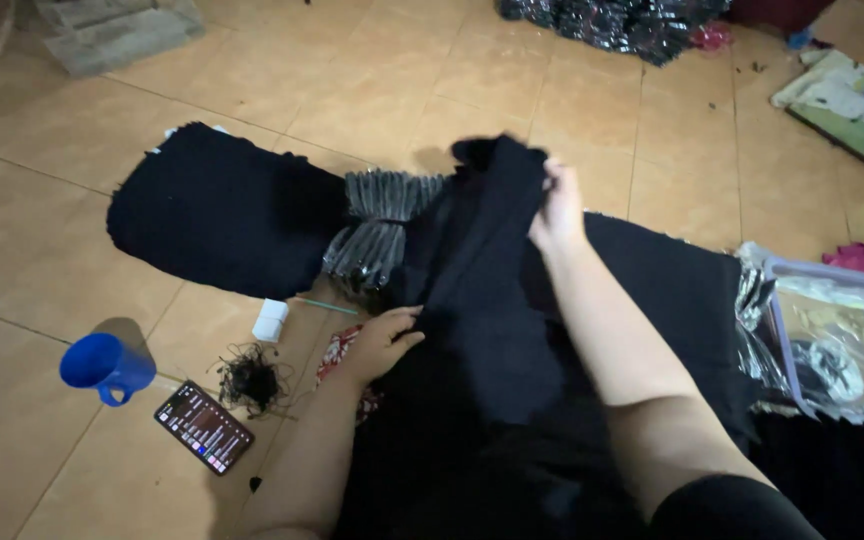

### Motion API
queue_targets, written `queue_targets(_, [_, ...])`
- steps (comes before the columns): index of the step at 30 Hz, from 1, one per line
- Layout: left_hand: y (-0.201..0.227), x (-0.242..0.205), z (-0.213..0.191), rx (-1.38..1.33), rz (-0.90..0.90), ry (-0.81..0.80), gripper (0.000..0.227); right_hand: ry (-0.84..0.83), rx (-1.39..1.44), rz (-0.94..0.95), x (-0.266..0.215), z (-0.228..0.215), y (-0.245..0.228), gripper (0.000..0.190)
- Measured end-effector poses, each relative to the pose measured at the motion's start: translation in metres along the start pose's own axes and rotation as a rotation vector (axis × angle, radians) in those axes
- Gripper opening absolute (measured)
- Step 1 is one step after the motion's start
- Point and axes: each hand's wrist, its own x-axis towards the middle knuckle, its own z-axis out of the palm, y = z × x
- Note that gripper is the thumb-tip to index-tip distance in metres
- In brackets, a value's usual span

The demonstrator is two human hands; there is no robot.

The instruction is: The person uses scissors to trim loose threads and edges from a black garment, then folds it neatly and places it on a stack of similar folded items. The process is repeated for multiple garments.

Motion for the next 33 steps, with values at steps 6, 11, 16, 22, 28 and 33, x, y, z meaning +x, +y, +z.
queue_targets(6, [-0.014,-0.008,0.004,-0.067,0.097,0.082,0.022,-1.023,-0.251,0.040,-0.213,0.045,-0.124,0.012])
queue_targets(11, [0.000,-0.007,-0.024,-0.252,0.064,-0.133,0.008,-1.598,-0.876,0.358,-0.333,0.029,-0.180,0.028])
queue_targets(16, [0.035,0.009,-0.041,-0.331,-0.056,-0.258,0.026,-0.466,-1.568,0.292,-0.357,-0.120,-0.232,0.018])
queue_targets(22, [0.089,0.063,-0.032,0.433,-0.248,0.020,0.031,0.361,-1.151,-0.229,-0.322,-0.249,-0.251,0.024])
queue_targets(28, [0.062,0.086,-0.016,0.909,-0.317,-0.217,0.037,0.372,-1.533,-0.080,-0.259,-0.306,-0.213,0.036])
queue_targets(33, [0.016,0.080,-0.021,0.963,-0.073,-0.007,0.042,0.417,-1.961,-0.276,-0.244,-0.321,-0.191,0.059])
